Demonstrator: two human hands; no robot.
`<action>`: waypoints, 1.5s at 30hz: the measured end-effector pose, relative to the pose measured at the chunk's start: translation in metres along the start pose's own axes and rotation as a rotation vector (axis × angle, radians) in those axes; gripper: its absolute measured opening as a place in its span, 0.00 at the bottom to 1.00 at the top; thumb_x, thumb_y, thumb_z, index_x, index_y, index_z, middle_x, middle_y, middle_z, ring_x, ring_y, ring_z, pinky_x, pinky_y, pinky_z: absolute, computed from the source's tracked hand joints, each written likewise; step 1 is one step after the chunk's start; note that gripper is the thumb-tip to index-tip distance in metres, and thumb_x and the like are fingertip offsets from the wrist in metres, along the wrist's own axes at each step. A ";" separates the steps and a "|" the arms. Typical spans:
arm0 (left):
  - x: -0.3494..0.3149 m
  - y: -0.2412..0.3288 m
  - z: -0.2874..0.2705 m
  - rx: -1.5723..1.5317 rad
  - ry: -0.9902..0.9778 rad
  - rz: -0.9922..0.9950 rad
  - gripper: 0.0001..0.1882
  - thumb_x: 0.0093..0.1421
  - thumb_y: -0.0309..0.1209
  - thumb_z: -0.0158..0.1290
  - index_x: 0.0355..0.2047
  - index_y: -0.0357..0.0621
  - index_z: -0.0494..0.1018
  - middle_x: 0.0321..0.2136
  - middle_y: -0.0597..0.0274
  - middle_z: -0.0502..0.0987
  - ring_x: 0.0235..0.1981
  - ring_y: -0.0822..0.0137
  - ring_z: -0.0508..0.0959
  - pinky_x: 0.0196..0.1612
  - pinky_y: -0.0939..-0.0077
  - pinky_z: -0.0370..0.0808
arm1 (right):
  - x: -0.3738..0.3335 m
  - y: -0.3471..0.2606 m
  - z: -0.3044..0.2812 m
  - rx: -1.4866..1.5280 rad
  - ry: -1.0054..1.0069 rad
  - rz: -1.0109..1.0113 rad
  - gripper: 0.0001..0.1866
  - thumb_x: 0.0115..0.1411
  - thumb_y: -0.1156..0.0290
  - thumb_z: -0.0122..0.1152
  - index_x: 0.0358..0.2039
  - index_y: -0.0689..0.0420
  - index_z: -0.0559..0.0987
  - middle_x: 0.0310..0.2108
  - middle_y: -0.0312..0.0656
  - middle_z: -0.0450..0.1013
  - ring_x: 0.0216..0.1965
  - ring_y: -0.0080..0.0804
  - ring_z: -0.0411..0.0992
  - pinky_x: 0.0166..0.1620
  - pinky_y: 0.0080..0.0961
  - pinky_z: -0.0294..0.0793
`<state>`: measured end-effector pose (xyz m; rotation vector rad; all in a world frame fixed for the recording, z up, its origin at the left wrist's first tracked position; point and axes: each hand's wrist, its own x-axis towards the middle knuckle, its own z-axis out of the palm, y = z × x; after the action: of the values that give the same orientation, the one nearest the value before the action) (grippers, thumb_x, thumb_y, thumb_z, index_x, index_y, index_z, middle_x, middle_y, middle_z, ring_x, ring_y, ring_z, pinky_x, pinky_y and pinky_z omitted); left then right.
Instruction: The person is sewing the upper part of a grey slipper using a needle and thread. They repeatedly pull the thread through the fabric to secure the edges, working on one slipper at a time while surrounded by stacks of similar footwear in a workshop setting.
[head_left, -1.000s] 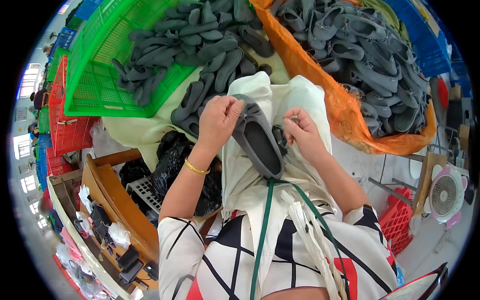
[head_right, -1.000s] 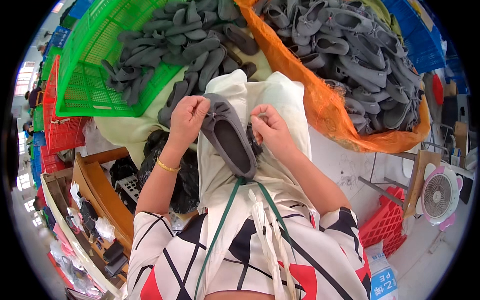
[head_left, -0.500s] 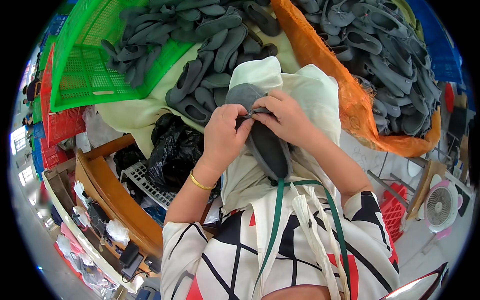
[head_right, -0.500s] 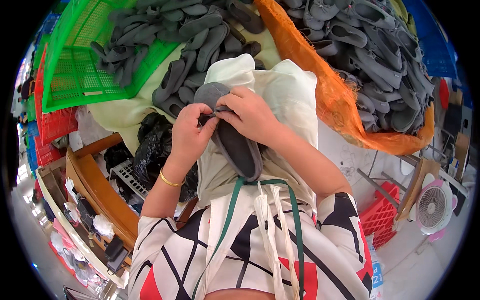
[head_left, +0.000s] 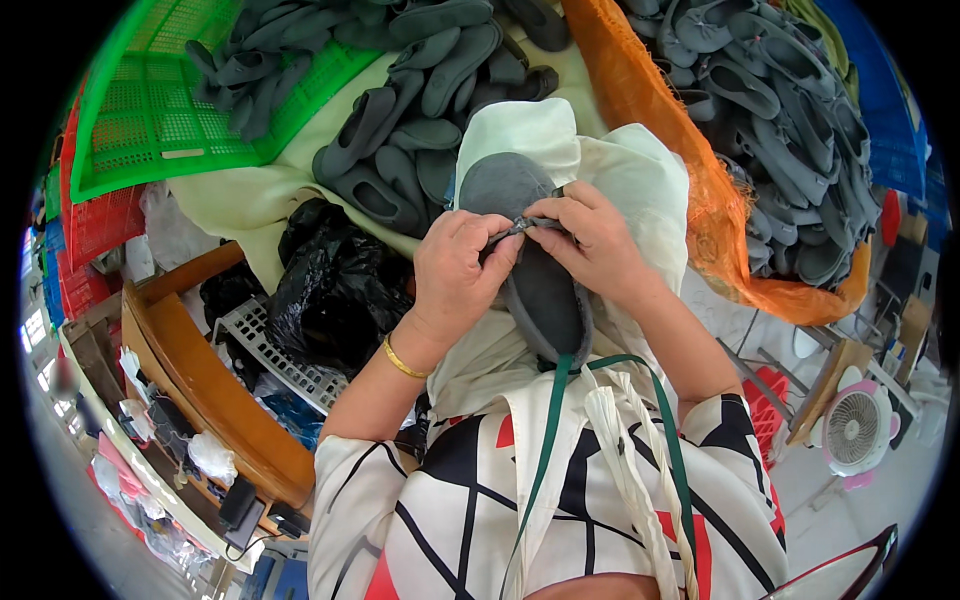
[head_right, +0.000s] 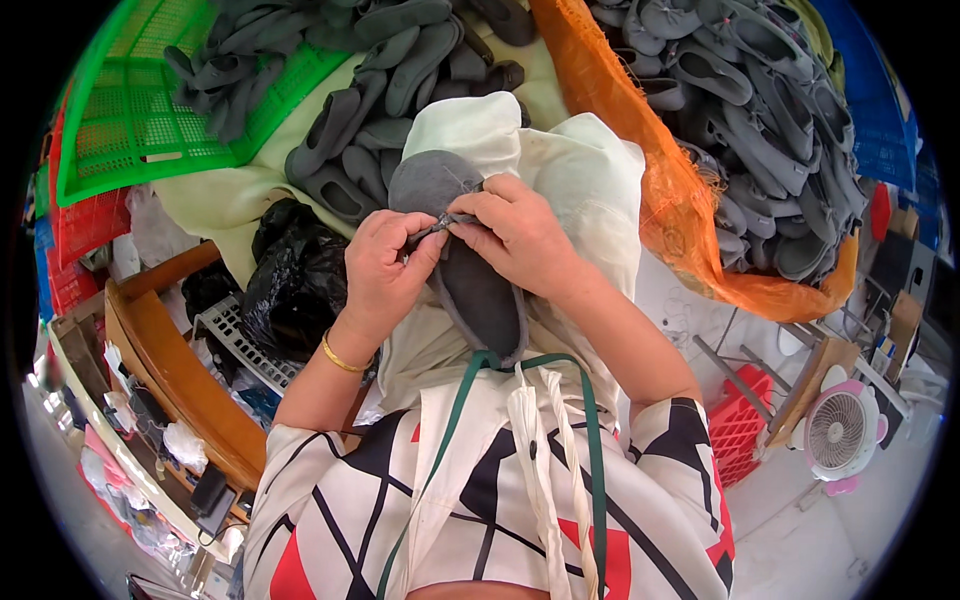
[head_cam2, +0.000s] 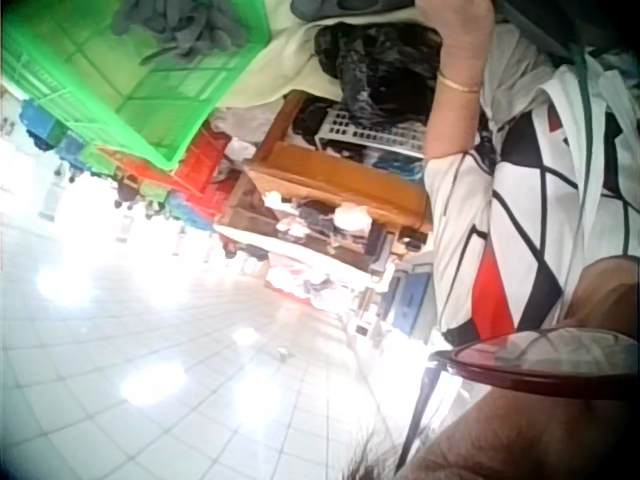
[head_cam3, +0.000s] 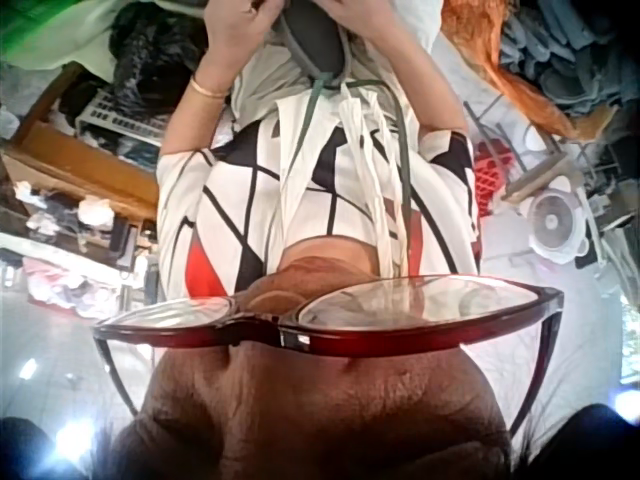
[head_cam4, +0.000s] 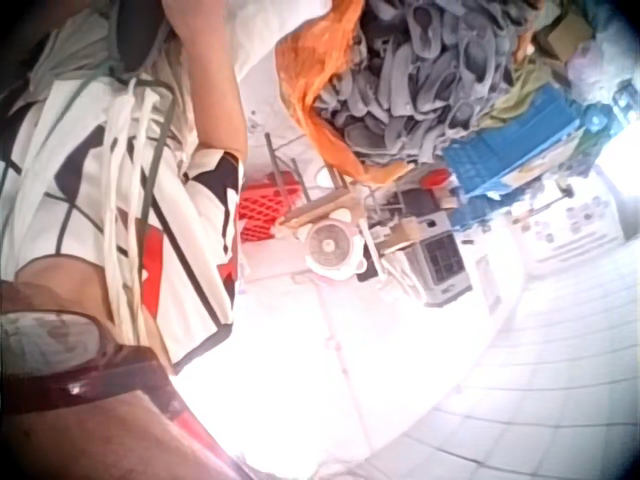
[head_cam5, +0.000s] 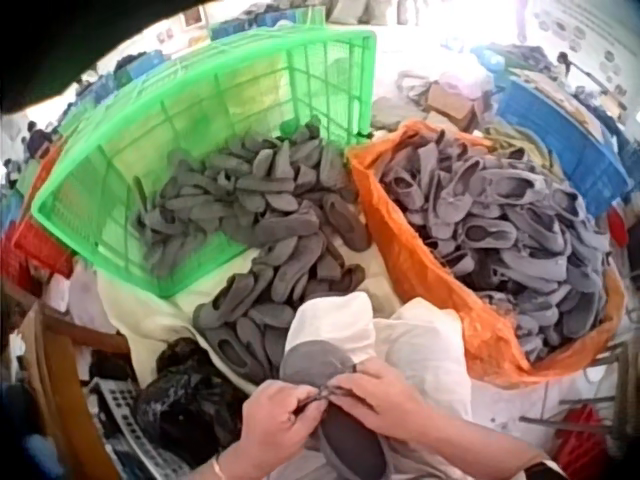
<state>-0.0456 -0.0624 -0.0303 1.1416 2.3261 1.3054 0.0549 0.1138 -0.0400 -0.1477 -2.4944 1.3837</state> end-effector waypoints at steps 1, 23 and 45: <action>0.000 -0.001 0.000 -0.007 -0.006 -0.004 0.07 0.55 0.29 0.63 0.33 0.44 0.77 0.25 0.60 0.75 0.28 0.57 0.74 0.32 0.64 0.71 | 0.000 0.001 0.000 -0.001 -0.004 -0.008 0.12 0.53 0.76 0.69 0.38 0.58 0.79 0.28 0.42 0.69 0.31 0.42 0.69 0.34 0.34 0.70; 0.009 -0.009 -0.007 -0.201 -0.164 -0.073 0.07 0.58 0.29 0.62 0.34 0.38 0.78 0.24 0.63 0.71 0.23 0.70 0.69 0.27 0.78 0.67 | 0.006 -0.002 -0.005 -0.029 -0.095 0.028 0.11 0.54 0.74 0.66 0.39 0.59 0.78 0.29 0.43 0.69 0.32 0.42 0.70 0.34 0.35 0.70; 0.037 -0.004 -0.022 -0.596 -0.340 -0.740 0.11 0.65 0.37 0.60 0.33 0.43 0.76 0.24 0.71 0.77 0.19 0.82 0.74 0.23 0.90 0.71 | -0.029 -0.038 -0.028 -0.145 0.281 0.272 0.12 0.54 0.68 0.71 0.24 0.58 0.76 0.21 0.41 0.69 0.25 0.38 0.71 0.28 0.33 0.69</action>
<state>-0.0839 -0.0504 -0.0152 0.2380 1.6614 1.2362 0.0924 0.1102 0.0007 -0.6843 -2.3976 1.1765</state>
